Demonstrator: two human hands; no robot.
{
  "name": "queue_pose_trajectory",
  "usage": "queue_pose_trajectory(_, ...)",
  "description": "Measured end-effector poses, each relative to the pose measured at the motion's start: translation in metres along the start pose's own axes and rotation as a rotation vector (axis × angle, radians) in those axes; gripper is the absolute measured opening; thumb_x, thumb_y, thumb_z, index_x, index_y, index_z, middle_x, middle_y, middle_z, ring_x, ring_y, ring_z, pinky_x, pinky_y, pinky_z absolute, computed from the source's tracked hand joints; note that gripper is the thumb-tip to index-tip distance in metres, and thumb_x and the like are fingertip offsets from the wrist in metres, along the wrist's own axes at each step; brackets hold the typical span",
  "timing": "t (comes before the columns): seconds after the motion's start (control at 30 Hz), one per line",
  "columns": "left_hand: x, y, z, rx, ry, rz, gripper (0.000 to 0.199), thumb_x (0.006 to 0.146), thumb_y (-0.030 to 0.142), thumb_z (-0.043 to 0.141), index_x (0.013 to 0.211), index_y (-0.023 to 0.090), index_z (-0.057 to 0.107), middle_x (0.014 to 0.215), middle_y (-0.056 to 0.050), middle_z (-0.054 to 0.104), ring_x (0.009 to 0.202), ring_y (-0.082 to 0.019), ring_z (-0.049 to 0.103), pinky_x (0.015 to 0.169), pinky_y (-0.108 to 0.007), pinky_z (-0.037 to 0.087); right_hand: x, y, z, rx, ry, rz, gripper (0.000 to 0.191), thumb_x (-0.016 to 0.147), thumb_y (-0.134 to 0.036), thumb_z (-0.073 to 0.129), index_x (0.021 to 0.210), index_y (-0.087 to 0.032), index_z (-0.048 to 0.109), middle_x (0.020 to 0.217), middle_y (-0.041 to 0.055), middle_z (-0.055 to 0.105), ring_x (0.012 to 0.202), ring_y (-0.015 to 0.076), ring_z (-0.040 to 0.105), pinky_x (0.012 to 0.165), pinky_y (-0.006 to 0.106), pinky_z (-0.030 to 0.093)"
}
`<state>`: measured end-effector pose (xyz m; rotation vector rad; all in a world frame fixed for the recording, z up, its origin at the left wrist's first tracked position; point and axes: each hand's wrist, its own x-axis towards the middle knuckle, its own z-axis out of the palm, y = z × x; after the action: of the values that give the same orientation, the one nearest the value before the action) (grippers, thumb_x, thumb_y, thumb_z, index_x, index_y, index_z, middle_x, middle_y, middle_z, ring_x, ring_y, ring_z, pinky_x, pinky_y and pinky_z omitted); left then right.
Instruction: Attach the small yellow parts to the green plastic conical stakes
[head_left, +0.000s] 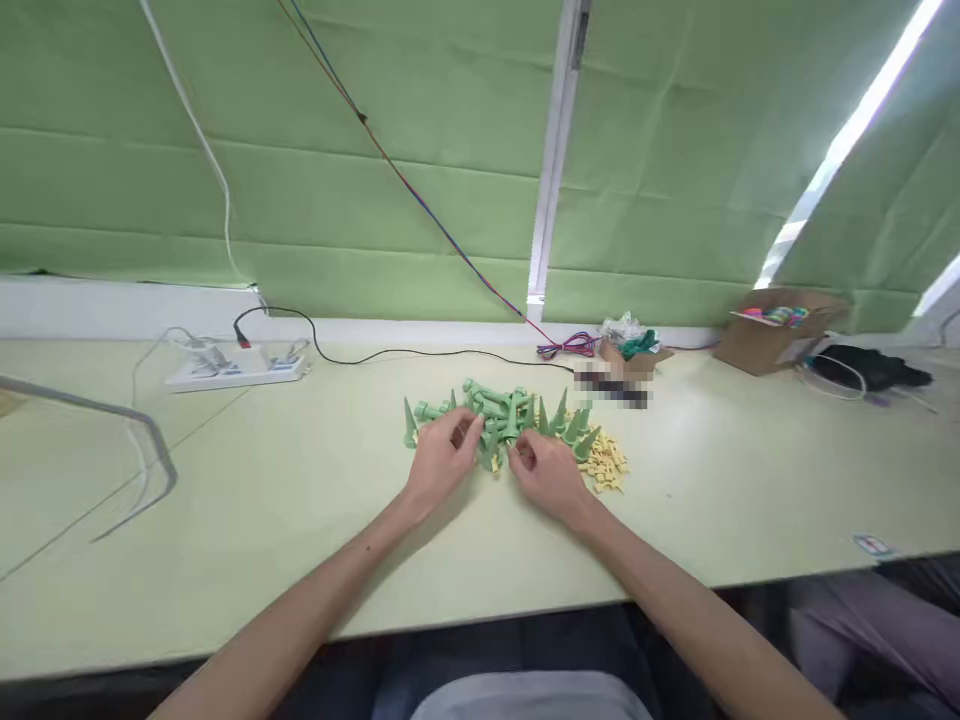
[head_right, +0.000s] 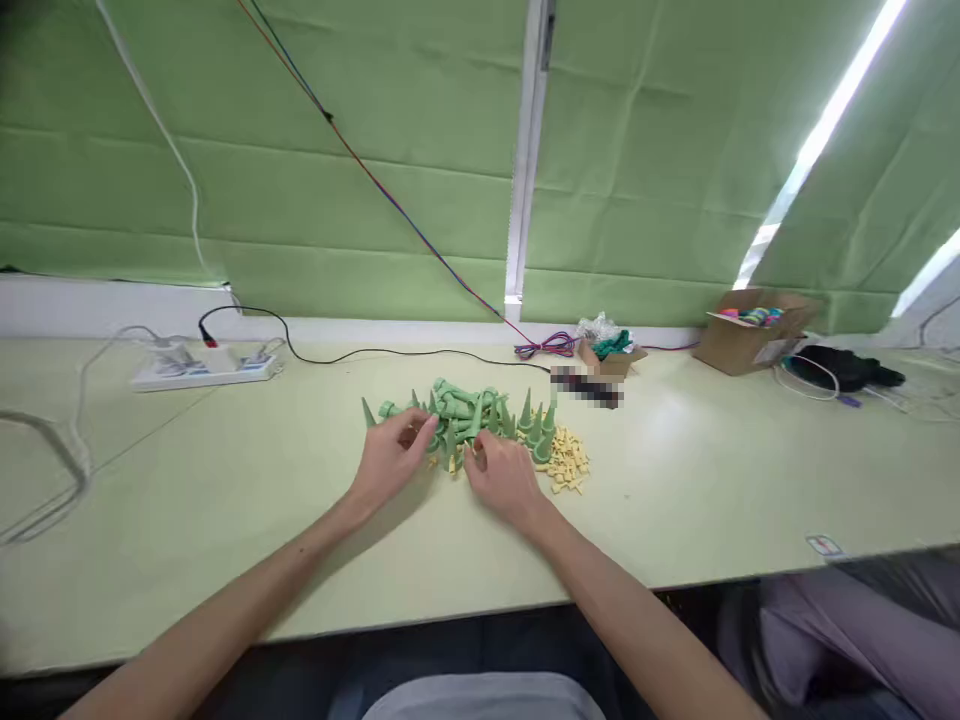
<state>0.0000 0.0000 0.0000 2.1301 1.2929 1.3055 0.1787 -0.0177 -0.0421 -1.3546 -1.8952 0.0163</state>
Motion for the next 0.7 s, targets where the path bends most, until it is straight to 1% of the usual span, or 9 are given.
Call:
queue_pose_trajectory(0.1,-0.0005,0.0004,0.0003,-0.005,0.004,0.003,0.03,0.093,0.041,0.049,0.079,0.017,0.06,0.068,0.002,0.061,0.053,-0.009,0.049,0.056,-0.024,0.039,0.0014,-0.0024,-0.0009,0.089,0.054,-0.039,0.015,0.091,-0.028,0.052,0.081,-0.018,0.057,0.057,-0.0012,0.057,0.053,0.0144,0.054,0.056,0.025,0.038)
queue_pose_trajectory(0.2,-0.001,0.0014,0.0008,-0.011,-0.015,0.025,0.032,0.094,0.042,0.047,0.077,0.018,0.06,0.068,0.002,0.06,0.055,-0.01,0.049,0.056,-0.024,0.038,0.0015,-0.0042,-0.0014,0.19,0.077,-0.077,0.016,0.093,-0.03,0.051,0.084,-0.018,0.057,0.062,0.0001,0.06,0.052,0.0129,0.053,0.057,0.024,0.04)
queue_pose_trajectory(0.33,-0.0018,0.0032,0.0013,-0.018,-0.065,0.068,0.033,0.095,0.041,0.046,0.074,0.017,0.057,0.066,0.002,0.057,0.057,-0.01,0.047,0.057,-0.024,0.038,0.0005,-0.0049,-0.0011,0.279,0.057,-0.103,0.014,0.093,-0.029,0.051,0.087,-0.018,0.057,0.07,0.0011,0.064,0.049,0.0111,0.052,0.056,0.024,0.042)
queue_pose_trajectory(0.4,-0.0024,0.0033,0.0015,-0.023,-0.093,0.082,0.033,0.095,0.04,0.045,0.074,0.017,0.056,0.066,0.002,0.056,0.058,-0.01,0.047,0.058,-0.024,0.038,0.0,-0.0048,-0.0009,0.299,0.044,-0.114,0.013,0.093,-0.029,0.052,0.089,-0.018,0.058,0.072,0.0014,0.065,0.051,0.0114,0.053,0.056,0.024,0.042)
queue_pose_trajectory(0.53,-0.0037,0.0016,0.0023,-0.018,-0.143,0.111,0.03,0.095,0.038,0.046,0.077,0.017,0.059,0.07,0.001,0.058,0.061,-0.011,0.049,0.059,-0.024,0.038,-0.0002,-0.0053,-0.0015,0.32,0.024,-0.142,0.013,0.094,-0.028,0.051,0.092,-0.018,0.059,0.077,0.0025,0.065,0.057,0.0125,0.055,0.057,0.025,0.043)
queue_pose_trajectory(0.7,-0.0044,-0.0004,0.0038,-0.007,-0.17,0.141,0.027,0.095,0.035,0.047,0.079,0.018,0.06,0.07,0.001,0.058,0.062,-0.011,0.05,0.06,-0.024,0.038,0.001,-0.0069,-0.0037,0.338,0.029,-0.159,0.014,0.095,-0.028,0.051,0.092,-0.018,0.06,0.077,0.003,0.065,0.058,0.013,0.055,0.057,0.025,0.044)
